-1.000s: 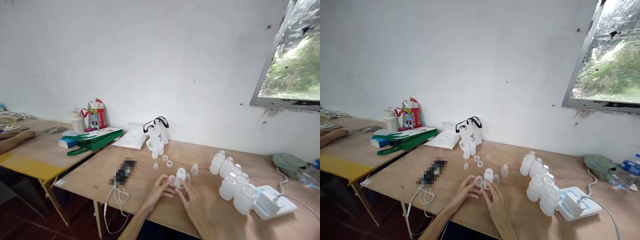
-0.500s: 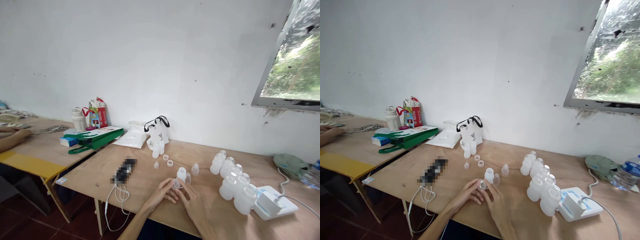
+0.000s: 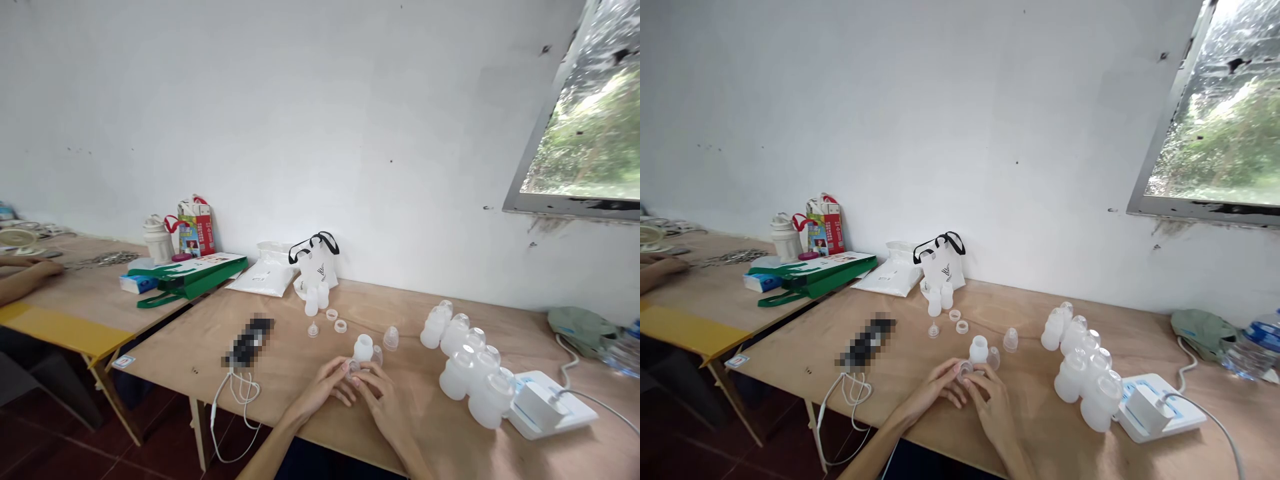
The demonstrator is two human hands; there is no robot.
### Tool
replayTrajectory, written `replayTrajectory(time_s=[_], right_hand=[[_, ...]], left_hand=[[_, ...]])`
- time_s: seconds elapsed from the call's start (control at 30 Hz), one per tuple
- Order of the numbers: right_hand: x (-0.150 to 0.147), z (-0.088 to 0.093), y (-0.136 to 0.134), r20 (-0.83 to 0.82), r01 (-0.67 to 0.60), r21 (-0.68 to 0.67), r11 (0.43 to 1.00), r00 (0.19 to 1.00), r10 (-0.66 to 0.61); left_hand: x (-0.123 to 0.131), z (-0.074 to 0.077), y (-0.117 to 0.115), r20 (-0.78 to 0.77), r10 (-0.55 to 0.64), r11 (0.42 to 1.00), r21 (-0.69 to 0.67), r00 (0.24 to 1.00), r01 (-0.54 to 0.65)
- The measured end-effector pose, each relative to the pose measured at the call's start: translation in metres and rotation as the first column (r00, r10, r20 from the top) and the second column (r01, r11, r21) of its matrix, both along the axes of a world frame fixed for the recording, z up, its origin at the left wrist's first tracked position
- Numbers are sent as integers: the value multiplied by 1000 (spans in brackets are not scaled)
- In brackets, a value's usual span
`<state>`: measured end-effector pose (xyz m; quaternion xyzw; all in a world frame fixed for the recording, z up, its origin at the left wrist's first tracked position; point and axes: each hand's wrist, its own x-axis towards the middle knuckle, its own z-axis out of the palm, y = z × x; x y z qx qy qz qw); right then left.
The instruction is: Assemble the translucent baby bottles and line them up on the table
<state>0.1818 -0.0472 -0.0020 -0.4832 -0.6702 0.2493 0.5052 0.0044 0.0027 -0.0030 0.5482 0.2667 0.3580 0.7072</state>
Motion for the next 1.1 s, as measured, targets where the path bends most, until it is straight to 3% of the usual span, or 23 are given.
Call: replayTrajectory(time_s=[0.13, 0.23, 0.43, 0.63, 0.83, 0.9, 1.1], right_hand=[[0, -2, 1, -7, 0, 5, 1000, 1000, 0], [0, -7, 2, -9, 84, 50, 995, 996, -83], [3, -13, 5, 12, 201, -65, 977, 980, -201], [3, -13, 7, 27, 152, -155, 976, 988, -149], [0, -10, 5, -94, 9, -231, 973, 995, -32], [0, -6, 3, -101, 11, -223, 975, 994, -34], [-3, -1, 0, -137, -19, -202, 979, 991, -9]], left_hand=[[2, -3, 0, -22, -13, 999, 37, 1000, 13], [5, -6, 0, -26, -17, 998, 55, 1000, 19], [7, -11, 1, -55, -23, 996, 82, 998, 28], [5, -13, 0, -52, -78, 992, 90, 996, 83], [4, -10, -2, -73, -120, 980, 147, 990, 130], [5, -8, -3, -115, -94, 974, 197, 989, 115], [10, -4, -6, -180, 132, 942, 329, 975, -66]])
